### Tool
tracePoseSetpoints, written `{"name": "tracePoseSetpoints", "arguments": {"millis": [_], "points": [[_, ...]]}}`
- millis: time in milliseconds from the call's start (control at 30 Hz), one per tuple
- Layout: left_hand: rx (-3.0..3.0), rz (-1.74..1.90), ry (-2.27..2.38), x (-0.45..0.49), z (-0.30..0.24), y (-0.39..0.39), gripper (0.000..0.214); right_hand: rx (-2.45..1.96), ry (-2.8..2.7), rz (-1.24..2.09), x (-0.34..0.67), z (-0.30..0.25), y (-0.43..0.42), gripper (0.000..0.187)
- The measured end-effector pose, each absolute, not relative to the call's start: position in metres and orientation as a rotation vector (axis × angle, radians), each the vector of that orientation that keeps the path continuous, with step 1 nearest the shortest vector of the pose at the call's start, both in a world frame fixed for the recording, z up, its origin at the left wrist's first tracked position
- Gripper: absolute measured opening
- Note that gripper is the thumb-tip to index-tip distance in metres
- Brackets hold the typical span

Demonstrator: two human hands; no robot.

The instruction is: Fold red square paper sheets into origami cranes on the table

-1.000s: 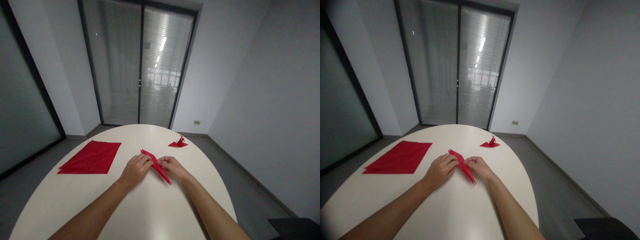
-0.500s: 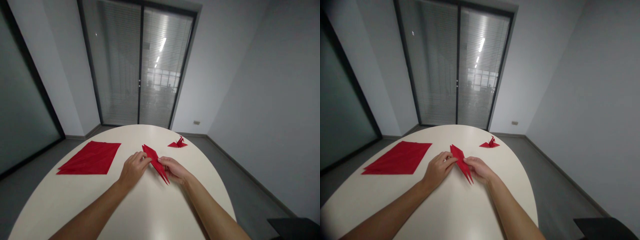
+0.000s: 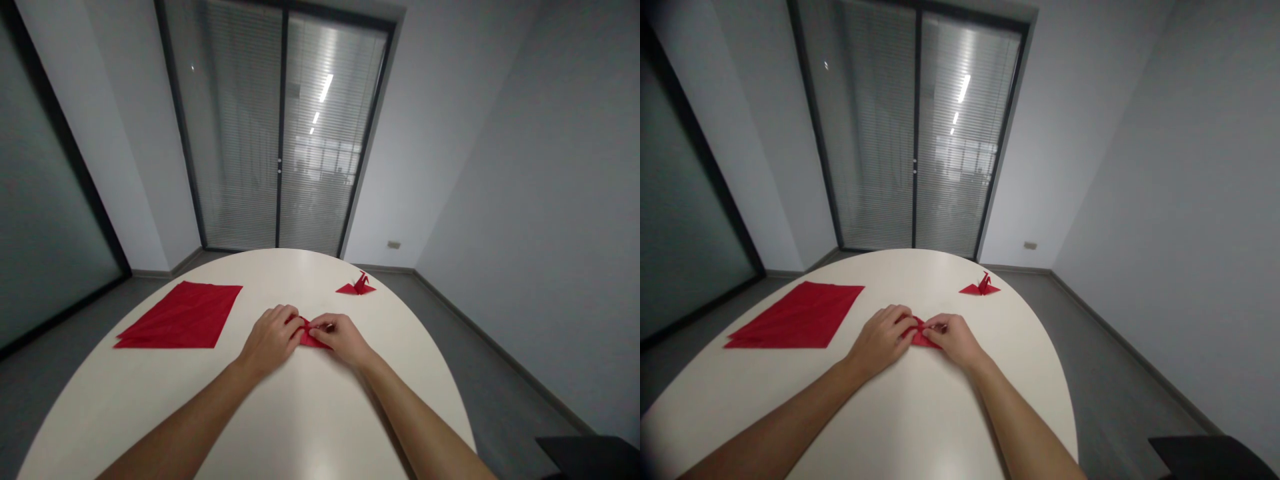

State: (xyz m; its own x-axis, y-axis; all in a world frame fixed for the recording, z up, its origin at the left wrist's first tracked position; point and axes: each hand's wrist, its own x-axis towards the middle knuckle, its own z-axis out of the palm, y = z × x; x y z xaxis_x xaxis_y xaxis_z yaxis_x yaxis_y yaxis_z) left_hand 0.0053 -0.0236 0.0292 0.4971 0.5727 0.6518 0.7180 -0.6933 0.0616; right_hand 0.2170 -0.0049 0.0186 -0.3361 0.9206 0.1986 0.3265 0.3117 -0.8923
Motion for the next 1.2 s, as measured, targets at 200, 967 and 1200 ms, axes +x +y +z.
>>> {"name": "tracePoseSetpoints", "arguments": {"millis": [200,967,1200], "points": [[-2.622,-1.052,-1.15,0.003,0.02,-0.017,0.011,-1.122,-1.954,0.873,0.215,0.023,-0.012,0.018],[-2.542,-1.073,-1.365,0.003,0.013,-0.011,0.018,-1.162,-1.766,1.039,0.218,0.007,0.003,0.031],[-2.526,-1.013,-1.427,0.004,0.013,-0.011,0.017,-1.169,-1.691,1.118,0.221,-0.001,0.009,0.023]]}}
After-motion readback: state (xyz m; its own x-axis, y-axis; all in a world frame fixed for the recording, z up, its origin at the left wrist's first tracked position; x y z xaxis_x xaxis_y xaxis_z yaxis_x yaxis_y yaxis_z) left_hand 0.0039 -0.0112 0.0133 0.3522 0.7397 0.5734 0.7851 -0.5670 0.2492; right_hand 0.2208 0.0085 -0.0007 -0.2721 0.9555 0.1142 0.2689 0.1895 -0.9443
